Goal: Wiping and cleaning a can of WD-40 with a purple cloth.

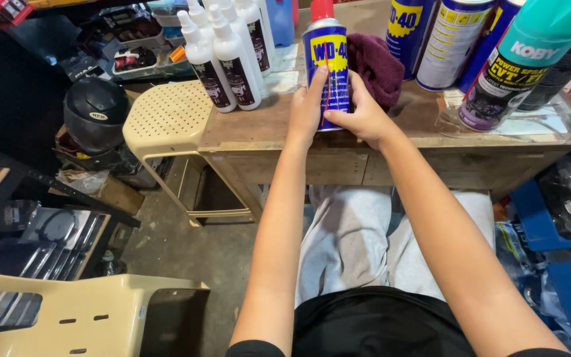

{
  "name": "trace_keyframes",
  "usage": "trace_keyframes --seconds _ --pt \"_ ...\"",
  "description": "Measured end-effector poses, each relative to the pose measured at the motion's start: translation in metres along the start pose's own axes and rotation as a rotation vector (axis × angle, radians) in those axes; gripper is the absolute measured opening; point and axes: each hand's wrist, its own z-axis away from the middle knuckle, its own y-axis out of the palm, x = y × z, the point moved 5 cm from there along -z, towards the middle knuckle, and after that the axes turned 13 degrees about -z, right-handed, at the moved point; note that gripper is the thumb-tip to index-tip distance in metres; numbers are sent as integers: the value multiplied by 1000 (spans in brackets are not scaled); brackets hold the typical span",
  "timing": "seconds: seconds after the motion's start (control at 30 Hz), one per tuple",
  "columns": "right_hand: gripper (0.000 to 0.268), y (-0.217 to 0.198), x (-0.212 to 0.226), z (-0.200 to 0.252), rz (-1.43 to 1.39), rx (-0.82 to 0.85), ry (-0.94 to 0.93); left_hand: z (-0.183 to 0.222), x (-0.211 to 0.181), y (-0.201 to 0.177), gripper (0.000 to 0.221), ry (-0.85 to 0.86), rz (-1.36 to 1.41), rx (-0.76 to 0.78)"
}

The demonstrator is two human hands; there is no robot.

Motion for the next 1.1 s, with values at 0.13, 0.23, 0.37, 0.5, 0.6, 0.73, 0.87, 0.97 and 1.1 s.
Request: trace_keyframes --seconds 0.13,0.23,0.37,0.5,0.6,0.73,0.87,0.97,1.1 --pt "82 11 13 2 5 19 24 -6 0 -1 59 20 213 141" --pt "70 14 17 0 -141 -10 99 1 -10 -6 63 -48 233 210" --pt "65 17 16 2 -9 -3 43 -8 2 -2 63 -9 306 222" --pt "61 11 12 -1 42 -61 4 0 -1 2 56 34 239 105" --pt "64 14 13 1 35 -63 3 -1 1 2 52 76 234 62" --pt "66 15 17 2 106 -86 -13 -4 3 5 54 85 266 91" --pt "69 19 22 5 155 -108 -1 -4 0 6 52 68 317 141" --pt "73 20 22 5 200 -113 -9 -5 -3 4 57 4 302 210" --pt "70 8 11 -1 201 -93 1 0 1 3 64 -37 299 236"
